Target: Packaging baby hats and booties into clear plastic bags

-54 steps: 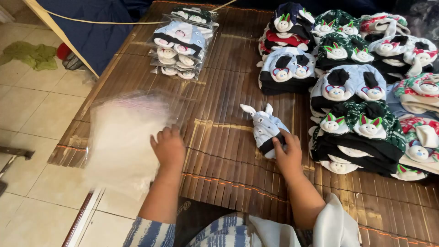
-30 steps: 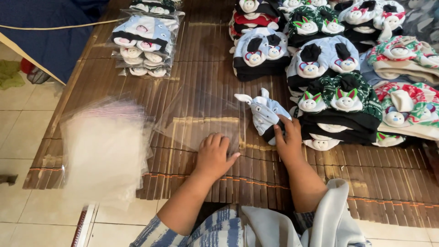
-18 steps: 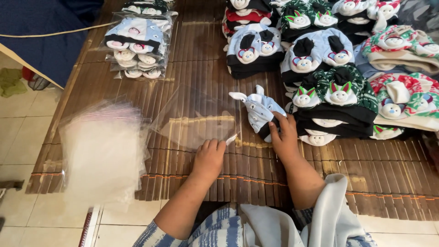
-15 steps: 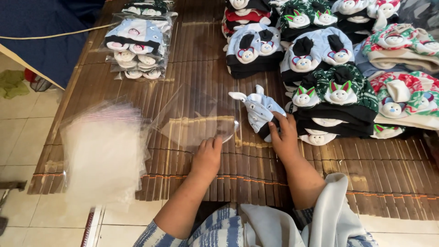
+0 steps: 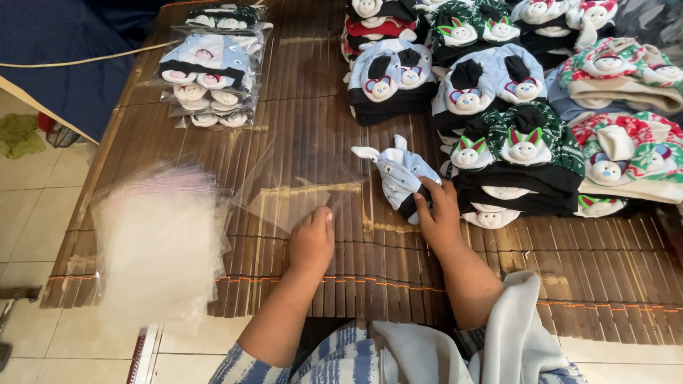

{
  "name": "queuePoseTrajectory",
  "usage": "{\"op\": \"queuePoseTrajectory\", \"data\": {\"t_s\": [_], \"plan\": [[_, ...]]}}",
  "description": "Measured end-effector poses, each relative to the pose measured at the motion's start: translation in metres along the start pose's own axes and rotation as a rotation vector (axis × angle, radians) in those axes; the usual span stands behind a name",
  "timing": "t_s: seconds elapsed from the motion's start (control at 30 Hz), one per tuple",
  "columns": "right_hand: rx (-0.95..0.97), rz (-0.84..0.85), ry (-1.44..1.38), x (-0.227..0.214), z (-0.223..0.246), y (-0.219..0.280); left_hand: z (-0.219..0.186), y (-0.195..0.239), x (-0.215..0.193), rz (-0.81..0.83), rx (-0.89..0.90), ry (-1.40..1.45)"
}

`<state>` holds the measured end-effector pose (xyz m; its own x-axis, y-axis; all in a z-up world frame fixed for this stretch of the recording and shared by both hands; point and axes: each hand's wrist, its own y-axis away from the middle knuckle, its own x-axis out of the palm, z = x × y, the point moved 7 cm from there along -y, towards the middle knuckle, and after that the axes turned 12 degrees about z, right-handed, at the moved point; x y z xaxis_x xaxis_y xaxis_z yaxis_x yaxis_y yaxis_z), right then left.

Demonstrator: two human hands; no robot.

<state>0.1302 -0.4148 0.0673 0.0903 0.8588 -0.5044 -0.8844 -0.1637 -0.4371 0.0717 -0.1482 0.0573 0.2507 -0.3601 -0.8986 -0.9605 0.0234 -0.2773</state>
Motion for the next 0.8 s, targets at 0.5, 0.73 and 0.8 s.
{"op": "queuePoseTrajectory", "data": {"t_s": [0.5,0.73,0.8], "plan": [[-0.077,0.065,0.096,-0.009,0.032,0.004,-0.010,-0.023,-0.012,0.069,-0.028,-0.054],[-0.301,0.126,0.085,-0.041,0.083,0.011,-0.018,-0.029,-0.022,0.020,0.057,-0.161],[-0.365,0.284,-0.117,-0.045,0.094,0.014,-0.025,-0.032,-0.032,-0.013,0.092,-0.144]]}}
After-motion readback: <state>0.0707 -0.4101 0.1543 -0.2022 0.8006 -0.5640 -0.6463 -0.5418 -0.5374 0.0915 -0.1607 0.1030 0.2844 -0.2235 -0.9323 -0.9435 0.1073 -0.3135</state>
